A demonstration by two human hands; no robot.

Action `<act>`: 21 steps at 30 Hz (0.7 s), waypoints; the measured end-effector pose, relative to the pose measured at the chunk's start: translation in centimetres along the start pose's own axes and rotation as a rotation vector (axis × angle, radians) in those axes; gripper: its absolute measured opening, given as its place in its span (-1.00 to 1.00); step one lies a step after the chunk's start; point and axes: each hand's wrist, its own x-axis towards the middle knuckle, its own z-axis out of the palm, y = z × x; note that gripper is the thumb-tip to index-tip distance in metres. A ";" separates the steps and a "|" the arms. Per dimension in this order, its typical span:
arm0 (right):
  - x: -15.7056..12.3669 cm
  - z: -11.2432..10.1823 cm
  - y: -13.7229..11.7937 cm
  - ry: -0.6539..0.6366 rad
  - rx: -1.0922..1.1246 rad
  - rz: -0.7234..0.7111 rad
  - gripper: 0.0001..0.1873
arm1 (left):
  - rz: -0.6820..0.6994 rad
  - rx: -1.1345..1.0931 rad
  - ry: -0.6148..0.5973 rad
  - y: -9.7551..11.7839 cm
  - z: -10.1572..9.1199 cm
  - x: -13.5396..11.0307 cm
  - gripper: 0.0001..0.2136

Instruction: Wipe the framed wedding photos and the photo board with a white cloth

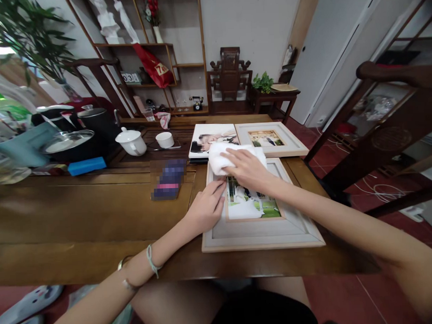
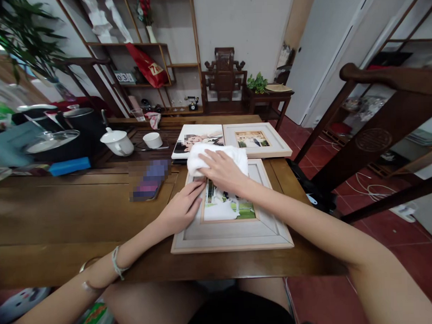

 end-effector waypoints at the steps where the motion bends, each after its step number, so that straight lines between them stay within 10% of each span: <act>1: 0.4 0.6 -0.5 -0.040 0.011 -0.012 -0.69 | -0.002 0.000 0.004 0.0 0.0 0.0 -0.57; 11: 0.2 2.3 -1.4 -0.112 -0.004 0.005 -0.72 | 0.002 0.000 0.018 0.0 0.2 0.0 -0.58; 21: -5.6 0.4 0.9 -0.207 -0.164 0.103 -0.76 | 0.015 -0.021 0.012 0.0 0.2 -0.1 -0.54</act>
